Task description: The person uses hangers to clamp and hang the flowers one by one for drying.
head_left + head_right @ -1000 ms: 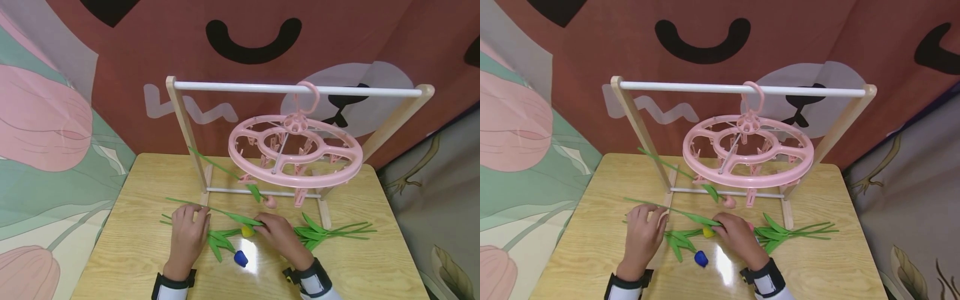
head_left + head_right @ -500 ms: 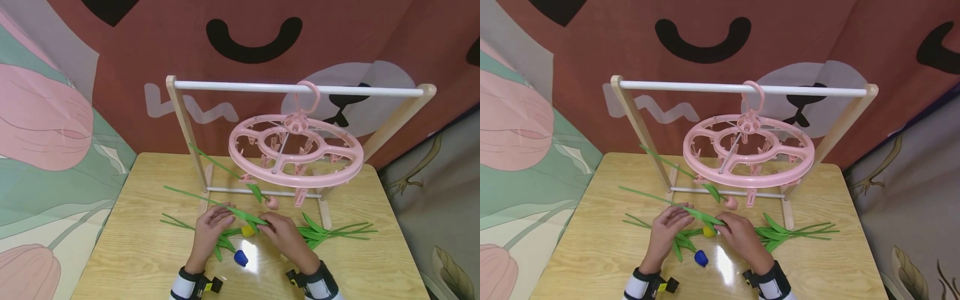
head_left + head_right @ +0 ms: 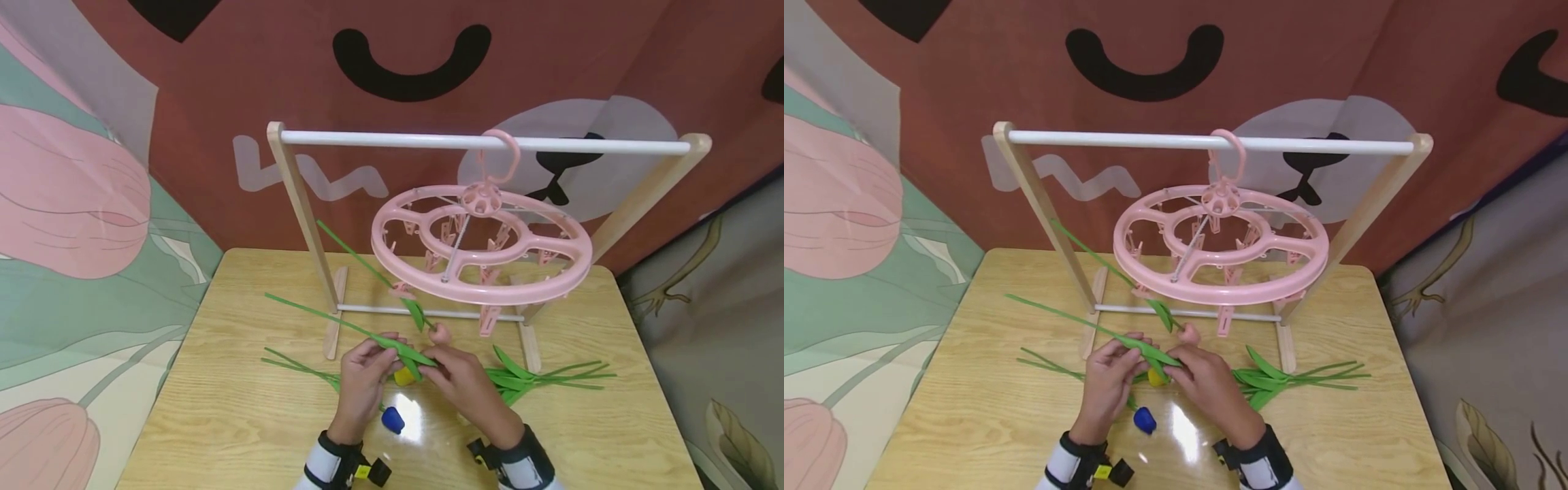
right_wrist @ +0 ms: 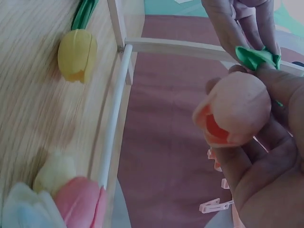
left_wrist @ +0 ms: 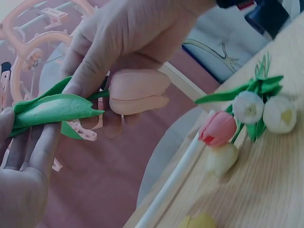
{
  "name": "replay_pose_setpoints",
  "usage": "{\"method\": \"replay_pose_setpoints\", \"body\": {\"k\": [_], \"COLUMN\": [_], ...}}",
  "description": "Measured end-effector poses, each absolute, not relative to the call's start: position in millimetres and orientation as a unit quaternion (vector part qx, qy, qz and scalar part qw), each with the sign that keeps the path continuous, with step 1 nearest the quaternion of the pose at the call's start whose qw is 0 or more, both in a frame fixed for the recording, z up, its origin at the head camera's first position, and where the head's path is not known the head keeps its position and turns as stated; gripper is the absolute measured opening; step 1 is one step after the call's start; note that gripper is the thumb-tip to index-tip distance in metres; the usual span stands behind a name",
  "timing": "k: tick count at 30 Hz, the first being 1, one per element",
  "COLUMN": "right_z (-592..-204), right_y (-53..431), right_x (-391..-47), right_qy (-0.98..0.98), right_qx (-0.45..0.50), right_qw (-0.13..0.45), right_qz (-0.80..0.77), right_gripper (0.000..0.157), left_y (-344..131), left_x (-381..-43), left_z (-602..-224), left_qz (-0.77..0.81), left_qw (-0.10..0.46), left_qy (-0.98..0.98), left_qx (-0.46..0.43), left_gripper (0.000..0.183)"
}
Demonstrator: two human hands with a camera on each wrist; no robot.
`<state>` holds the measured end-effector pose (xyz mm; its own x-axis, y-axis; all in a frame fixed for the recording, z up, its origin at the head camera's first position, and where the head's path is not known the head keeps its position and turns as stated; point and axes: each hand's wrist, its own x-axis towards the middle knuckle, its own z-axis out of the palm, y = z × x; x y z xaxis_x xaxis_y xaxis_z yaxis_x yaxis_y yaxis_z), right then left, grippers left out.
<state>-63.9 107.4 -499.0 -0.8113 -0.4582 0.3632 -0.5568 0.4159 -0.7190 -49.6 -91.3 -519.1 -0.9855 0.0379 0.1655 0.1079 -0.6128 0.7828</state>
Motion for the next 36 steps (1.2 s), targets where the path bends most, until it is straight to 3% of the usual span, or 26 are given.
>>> {"method": "replay_pose_setpoints", "body": {"k": [7, 12, 17, 22, 26, 30, 36], "right_z": [-502.2, -498.6, -485.9, -465.4, -448.4, -434.9, -417.0], "right_y": [122.9, 148.2, 175.7, 188.2, 191.1, 190.7, 181.0], "right_x": [-69.0, -76.0, -85.2, -91.6, -94.0, -96.6, -99.4], "right_qy": [-0.838, -0.861, -0.872, -0.854, -0.835, -0.813, -0.789], "right_qx": [0.340, 0.327, 0.303, 0.312, 0.317, 0.314, 0.287], "right_qw": [0.119, 0.133, 0.145, 0.207, 0.205, 0.178, 0.173], "right_qz": [0.409, 0.366, 0.357, 0.362, 0.401, 0.456, 0.515], "right_gripper": [0.032, 0.037, 0.033, 0.064, 0.083, 0.081, 0.061], "left_y": [-90.1, -91.7, -92.2, -89.2, -85.4, -82.7, -79.5], "left_x": [-49.8, -49.0, -48.2, -46.7, -46.4, -46.7, -48.2], "left_z": [-514.1, -509.1, -505.6, -505.3, -505.8, -505.1, -505.6], "left_qz": [-0.874, -0.836, -0.802, -0.764, -0.746, -0.733, -0.722], "left_qw": [0.035, 0.048, 0.070, 0.103, 0.123, 0.146, 0.154], "left_qy": [-0.479, -0.544, -0.589, -0.628, -0.638, -0.636, -0.636], "left_qx": [-0.074, -0.056, -0.073, -0.106, -0.147, -0.193, -0.227], "left_gripper": [0.022, 0.022, 0.019, 0.015, 0.015, 0.016, 0.018]}}
